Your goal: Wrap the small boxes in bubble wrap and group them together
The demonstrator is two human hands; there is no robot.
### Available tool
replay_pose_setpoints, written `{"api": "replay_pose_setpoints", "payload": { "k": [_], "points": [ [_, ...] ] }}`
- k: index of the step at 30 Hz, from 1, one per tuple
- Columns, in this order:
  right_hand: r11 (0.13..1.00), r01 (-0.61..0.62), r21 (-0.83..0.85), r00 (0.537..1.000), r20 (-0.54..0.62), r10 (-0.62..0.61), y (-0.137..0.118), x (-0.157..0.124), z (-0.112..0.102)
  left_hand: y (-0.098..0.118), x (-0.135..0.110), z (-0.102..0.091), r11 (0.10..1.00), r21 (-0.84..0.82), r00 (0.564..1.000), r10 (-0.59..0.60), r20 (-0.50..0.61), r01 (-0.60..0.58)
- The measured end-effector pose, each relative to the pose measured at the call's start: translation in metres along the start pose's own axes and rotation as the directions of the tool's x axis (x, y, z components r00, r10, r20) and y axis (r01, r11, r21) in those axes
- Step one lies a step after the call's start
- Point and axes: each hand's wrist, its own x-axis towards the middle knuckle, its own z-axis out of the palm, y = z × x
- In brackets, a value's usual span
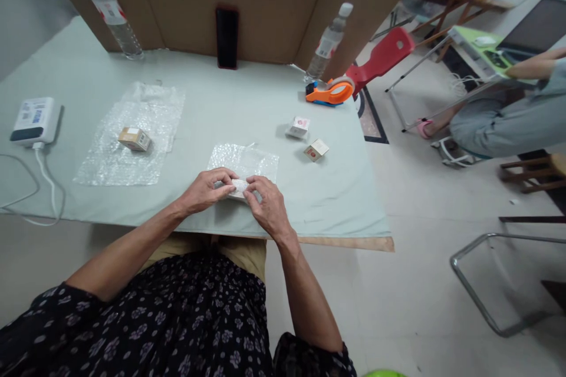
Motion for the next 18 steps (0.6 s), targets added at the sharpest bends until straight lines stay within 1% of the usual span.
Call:
{"api": "replay_pose_setpoints", "payload": {
  "k": [3, 7, 8, 10, 12, 13, 14, 16, 18],
  "points": [
    [1.0, -0.008, 0.014, 1.0, -0.012, 0.008, 0.002, 0.002, 0.003, 0.0, 0.001, 0.002, 1.0, 0.007, 1.0, -0.005, -0.01, 0.005],
    [0.999, -0.016, 0.029, 0.999, -0.029, 0.017, 0.005, 0.002, 0.005, -0.001, 0.005, 0.0, 1.0, 0.019, 1.0, -0.007, 0.02, 0.007],
    [1.0, -0.02, 0.001, 0.998, -0.054, 0.021, 0.004, 0.001, 0.005, -0.001, 0.007, 0.0, 1.0, 0.028, 0.999, -0.01, 0.031, 0.009],
    [0.992, -0.037, -0.119, 0.988, -0.151, 0.019, -0.002, -0.005, 0.0, 0.0, 0.01, -0.002, 0.999, 0.048, 0.998, -0.028, 0.053, 0.026],
    [0.962, -0.046, -0.268, 0.97, -0.243, -0.022, -0.013, -0.012, -0.005, 0.0, 0.013, -0.004, 0.997, 0.061, 0.996, -0.047, 0.075, 0.042],
    [0.945, -0.026, -0.325, 0.968, -0.246, -0.058, -0.019, -0.015, -0.007, 0.0, 0.015, -0.004, 0.997, 0.066, 0.995, -0.049, 0.084, 0.043],
    [0.931, 0.012, -0.365, 0.972, -0.213, -0.096, -0.025, -0.018, -0.008, 0.0, 0.016, -0.005, 0.997, 0.073, 0.995, -0.046, 0.092, 0.04],
    [0.907, 0.119, -0.405, 0.983, -0.083, -0.166, -0.033, -0.021, -0.005, 0.0, 0.02, -0.005, 0.996, 0.09, 0.993, -0.036, 0.111, 0.026],
    [0.881, 0.197, -0.43, 0.979, 0.033, -0.203, -0.034, -0.019, 0.002, 0.001, 0.023, -0.006, 0.994, 0.109, 0.991, -0.036, 0.13, 0.021]
  ]
}}
